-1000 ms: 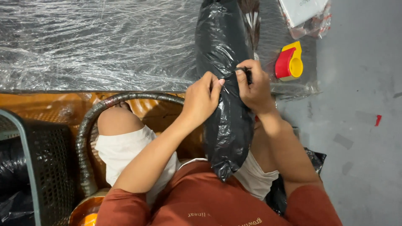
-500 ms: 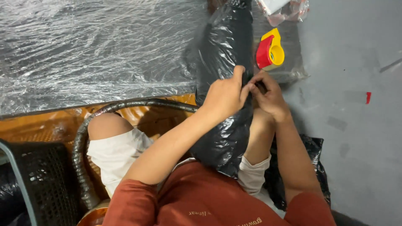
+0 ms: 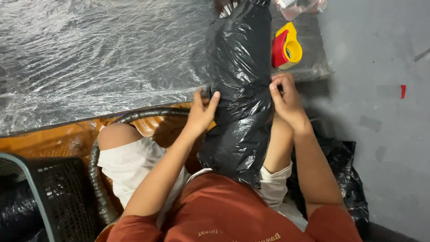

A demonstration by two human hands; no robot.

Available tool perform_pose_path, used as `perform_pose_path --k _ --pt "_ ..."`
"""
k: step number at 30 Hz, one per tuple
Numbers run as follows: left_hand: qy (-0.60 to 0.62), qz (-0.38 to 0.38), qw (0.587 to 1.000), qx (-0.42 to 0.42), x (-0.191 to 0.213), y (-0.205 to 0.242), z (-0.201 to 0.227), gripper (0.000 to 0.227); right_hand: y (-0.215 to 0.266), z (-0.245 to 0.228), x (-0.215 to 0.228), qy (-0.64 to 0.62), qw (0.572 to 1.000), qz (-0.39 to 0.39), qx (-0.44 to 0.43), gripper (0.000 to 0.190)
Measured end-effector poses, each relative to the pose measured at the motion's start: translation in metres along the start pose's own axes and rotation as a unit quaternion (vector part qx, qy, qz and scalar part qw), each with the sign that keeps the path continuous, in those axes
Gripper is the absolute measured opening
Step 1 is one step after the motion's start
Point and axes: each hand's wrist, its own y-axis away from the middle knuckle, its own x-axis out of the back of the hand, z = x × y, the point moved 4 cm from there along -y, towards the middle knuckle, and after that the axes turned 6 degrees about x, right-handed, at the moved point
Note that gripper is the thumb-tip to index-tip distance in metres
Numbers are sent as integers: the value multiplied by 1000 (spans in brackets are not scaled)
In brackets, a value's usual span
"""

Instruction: The person packs white pillow-like items into black plastic bags, wrapping the bags around them and securing the packages before using a duster on the exterior.

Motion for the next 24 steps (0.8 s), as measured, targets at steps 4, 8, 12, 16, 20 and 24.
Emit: perform_pose_path --k 4,8,12,16,20,24 --pt "65 -61 993 79 0 -2 -12 89 -3 5 -5 -4 999 36 21 18" --pt "44 -40 996 61 22 -2 5 95 -27 -1 -15 -27 997 44 52 16" --pt "-17 113 992 -54 71 0 38 81 -70 -4 -53 -96 992 45 62 15" --pt "-127 225 957 -130 104 -20 27 73 -100 47 -125 -172 983 66 28 5" --pt "-136 258 943 -158 103 -11 34 68 -94 47 -127 -160 983 89 20 5" --pt "-121 268 928 -228 92 -6 33 70 -84 7 -90 -149 982 115 15 6"
